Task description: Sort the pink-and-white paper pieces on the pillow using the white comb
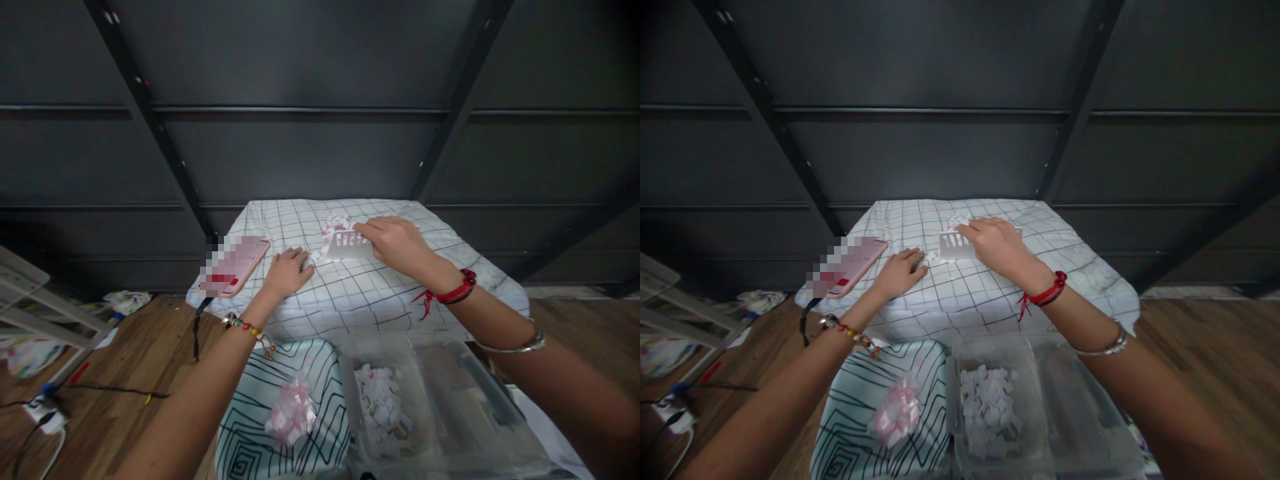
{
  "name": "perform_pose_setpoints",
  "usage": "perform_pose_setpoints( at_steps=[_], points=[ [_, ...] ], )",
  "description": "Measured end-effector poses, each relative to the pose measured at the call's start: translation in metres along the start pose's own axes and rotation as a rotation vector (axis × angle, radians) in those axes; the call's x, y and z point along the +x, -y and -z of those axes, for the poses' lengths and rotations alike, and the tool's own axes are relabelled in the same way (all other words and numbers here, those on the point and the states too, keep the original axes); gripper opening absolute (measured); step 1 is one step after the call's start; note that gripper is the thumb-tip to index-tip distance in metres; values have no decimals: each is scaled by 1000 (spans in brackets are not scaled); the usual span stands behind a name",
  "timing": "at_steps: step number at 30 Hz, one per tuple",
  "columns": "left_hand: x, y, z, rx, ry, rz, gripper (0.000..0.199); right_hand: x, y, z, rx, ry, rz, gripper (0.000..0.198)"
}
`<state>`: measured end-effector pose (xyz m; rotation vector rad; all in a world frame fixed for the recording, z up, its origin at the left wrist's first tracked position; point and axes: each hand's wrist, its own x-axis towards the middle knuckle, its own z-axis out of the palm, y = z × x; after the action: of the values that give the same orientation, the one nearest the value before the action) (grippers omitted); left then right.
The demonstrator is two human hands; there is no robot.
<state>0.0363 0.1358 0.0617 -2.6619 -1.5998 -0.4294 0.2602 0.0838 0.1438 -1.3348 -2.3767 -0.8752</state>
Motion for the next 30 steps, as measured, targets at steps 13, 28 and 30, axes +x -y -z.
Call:
perform_pose_setpoints(
  at_steps=[13,28,30],
  points=[
    [0,1,-1,3,-34,-22,37,-11,-7,-3,19,-6,-25,40],
    [1,2,-2,-11,-39,-20,34,-12,-2,4,51,-19,33,43],
    [2,2,-2,-5,-40,-25,35,-16,-7,6,58,-29,24,41]
  ],
)
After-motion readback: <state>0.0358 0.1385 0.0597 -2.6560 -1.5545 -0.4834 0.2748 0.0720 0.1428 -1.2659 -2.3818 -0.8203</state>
